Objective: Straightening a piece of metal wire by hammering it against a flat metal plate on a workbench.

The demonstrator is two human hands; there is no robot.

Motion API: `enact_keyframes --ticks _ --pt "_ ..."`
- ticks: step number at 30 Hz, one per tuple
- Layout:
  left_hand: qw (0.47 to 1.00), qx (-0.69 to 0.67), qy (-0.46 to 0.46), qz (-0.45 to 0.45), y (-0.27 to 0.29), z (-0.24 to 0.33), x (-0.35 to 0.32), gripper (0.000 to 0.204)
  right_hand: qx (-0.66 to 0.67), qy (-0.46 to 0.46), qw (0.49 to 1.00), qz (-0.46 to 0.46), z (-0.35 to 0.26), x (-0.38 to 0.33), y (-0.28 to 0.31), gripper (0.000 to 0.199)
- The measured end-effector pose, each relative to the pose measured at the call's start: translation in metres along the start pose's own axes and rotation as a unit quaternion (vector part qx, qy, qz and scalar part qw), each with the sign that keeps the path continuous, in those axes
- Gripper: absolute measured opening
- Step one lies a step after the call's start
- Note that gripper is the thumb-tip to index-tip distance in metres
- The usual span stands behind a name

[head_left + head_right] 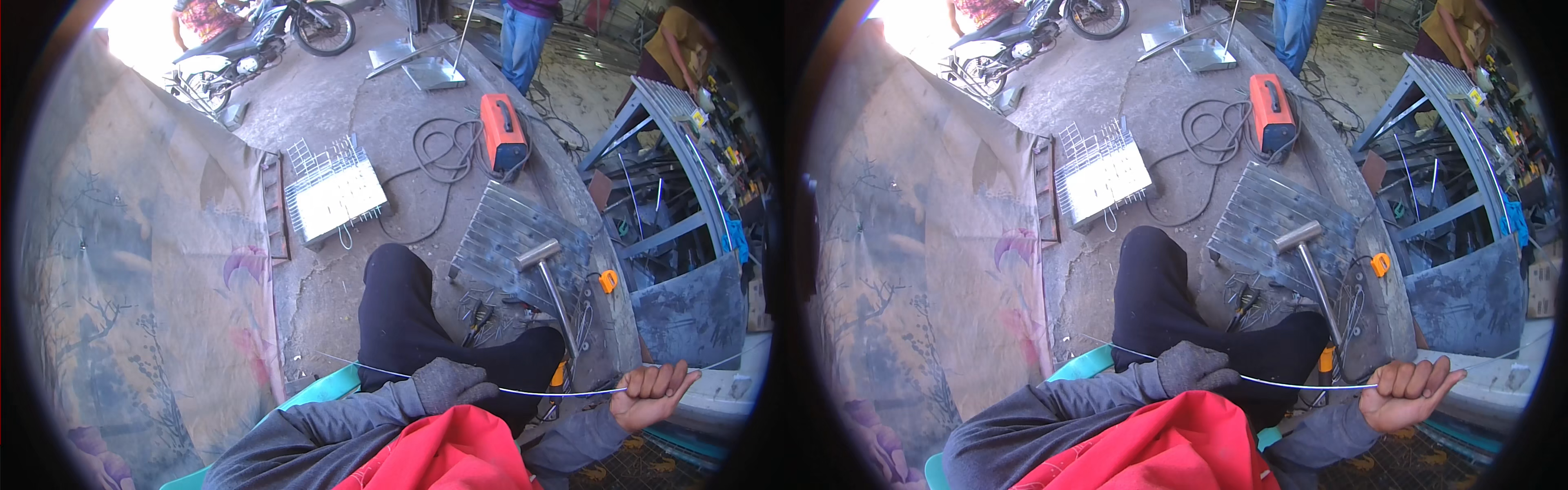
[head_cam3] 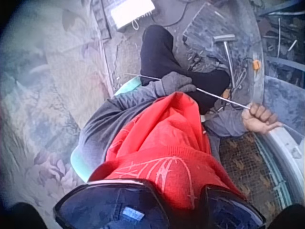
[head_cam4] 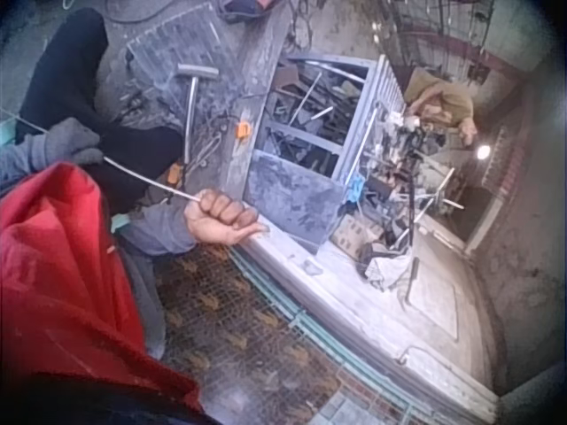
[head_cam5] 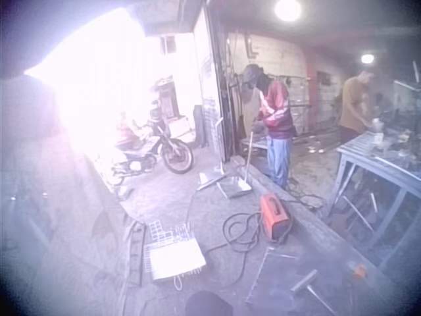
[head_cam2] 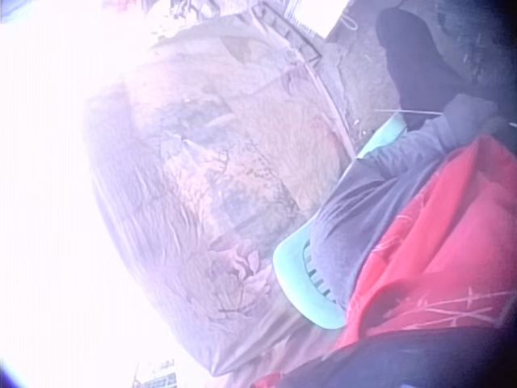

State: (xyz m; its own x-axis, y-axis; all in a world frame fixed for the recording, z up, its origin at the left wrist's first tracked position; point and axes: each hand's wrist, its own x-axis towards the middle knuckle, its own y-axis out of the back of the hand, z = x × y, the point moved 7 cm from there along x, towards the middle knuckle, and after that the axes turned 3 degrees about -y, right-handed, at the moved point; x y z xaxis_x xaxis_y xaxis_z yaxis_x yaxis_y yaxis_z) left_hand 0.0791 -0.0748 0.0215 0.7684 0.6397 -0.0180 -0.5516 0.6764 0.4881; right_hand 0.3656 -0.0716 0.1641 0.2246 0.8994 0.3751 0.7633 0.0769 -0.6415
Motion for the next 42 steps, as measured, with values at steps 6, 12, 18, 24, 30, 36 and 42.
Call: enact_keyframes --ticks 6,12,18,24,30,36,42 --pt "1.000 -0.002 0.013 -0.018 -0.003 -0.001 0.000 0.031 -0.002 -0.002 1.000 -0.010 -0.001 0.000 0.001 0.043" --pt "1.000 -0.013 0.008 -0.010 -0.004 0.000 0.001 0.033 0.001 -0.007 1.000 -0.004 0.000 0.002 0.002 0.044" --pt "0.999 -0.024 0.030 -0.016 -0.004 0.000 0.001 0.035 0.018 -0.011 1.000 -0.008 0.002 0.005 0.003 0.043" --pt "0.999 -0.030 -0.003 0.024 -0.002 0.004 0.001 0.030 0.018 -0.013 1.000 -0.010 0.003 0.007 0.005 0.044" --pt "1.000 -0.018 0.012 0.008 -0.002 0.001 0.000 0.033 0.026 -0.017 0.999 -0.011 0.004 0.009 0.009 0.044" --pt "1.000 -0.004 -0.004 -0.002 -0.003 0.002 0.002 0.030 0.025 -0.022 0.999 0.003 0.007 0.012 0.013 0.044" --pt "0.999 0.023 -0.010 -0.022 -0.007 0.000 0.002 0.029 0.036 -0.033 0.999 -0.008 0.012 0.018 0.012 0.044"
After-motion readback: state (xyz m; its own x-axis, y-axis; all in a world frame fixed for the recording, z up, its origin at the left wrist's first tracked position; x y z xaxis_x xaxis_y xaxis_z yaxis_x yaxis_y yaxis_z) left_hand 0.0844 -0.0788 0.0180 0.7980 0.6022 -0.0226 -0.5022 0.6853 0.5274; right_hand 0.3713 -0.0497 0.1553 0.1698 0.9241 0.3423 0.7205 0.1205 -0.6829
